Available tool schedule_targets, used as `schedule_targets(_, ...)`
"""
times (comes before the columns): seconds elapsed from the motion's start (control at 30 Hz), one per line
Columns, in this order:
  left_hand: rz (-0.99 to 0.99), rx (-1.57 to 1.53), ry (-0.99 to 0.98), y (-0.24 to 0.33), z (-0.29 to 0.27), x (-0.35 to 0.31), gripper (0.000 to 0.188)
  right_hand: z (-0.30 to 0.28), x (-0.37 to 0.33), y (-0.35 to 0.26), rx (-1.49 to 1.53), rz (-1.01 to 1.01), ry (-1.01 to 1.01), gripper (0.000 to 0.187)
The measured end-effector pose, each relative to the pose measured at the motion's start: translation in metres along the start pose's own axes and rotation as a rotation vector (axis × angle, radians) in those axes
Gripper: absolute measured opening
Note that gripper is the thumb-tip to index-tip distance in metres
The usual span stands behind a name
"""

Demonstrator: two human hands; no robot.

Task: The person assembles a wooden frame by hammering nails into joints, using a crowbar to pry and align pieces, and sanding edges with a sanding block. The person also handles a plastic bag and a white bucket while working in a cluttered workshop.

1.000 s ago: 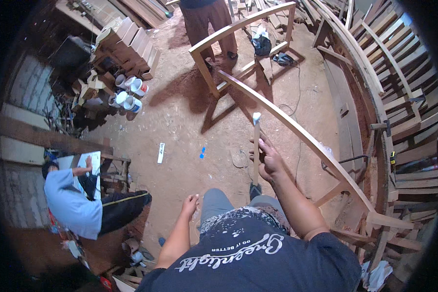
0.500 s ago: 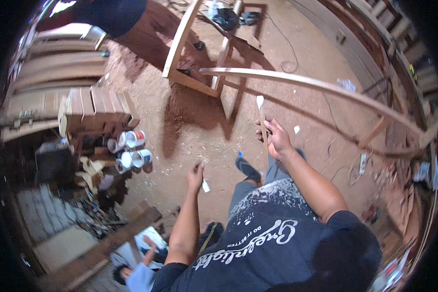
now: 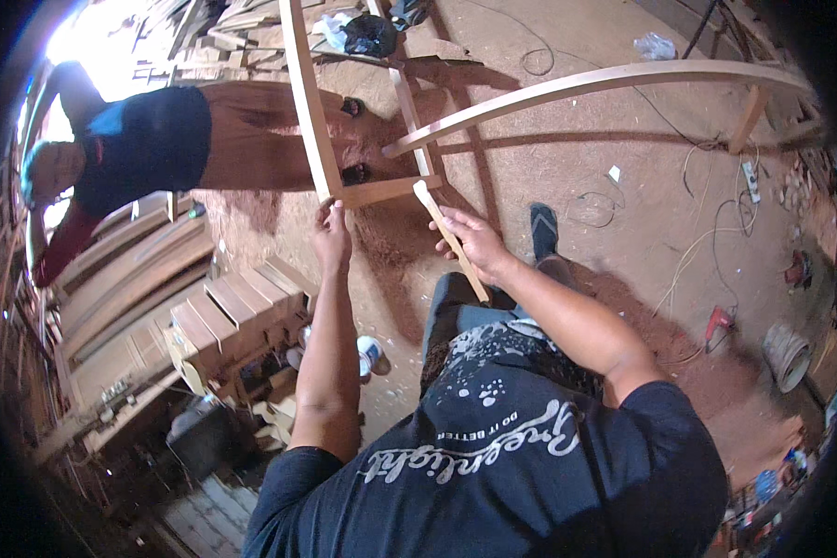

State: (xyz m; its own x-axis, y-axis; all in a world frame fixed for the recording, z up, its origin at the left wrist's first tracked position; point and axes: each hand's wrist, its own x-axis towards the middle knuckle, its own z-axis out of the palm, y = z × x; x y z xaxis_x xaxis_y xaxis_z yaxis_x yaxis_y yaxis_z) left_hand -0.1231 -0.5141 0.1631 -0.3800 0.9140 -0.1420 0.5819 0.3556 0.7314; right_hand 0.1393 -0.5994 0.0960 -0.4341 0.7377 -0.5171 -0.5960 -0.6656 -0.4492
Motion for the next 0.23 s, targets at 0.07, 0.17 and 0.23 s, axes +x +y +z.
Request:
schedule_targets(0.07, 0.126, 0.067, -0.019, -0.027, -0.017, 0.041, 0.045, 0.02, 0.015, 0.018, 0.061, -0.021, 0.027, 0.046)
schedule_targets(0.17, 0.123, 0.149, -0.059, -0.053, -0.023, 0.109, 0.057, 0.041, 0.049, 0.05, 0.089, -0.079, 0.075, 0.047)
schedule_targets(0.23, 0.117, 0.134, -0.148, -0.058, -0.014, 0.143, 0.078, 0.054, 0.074, 0.081, 0.077, -0.119, 0.114, 0.048)
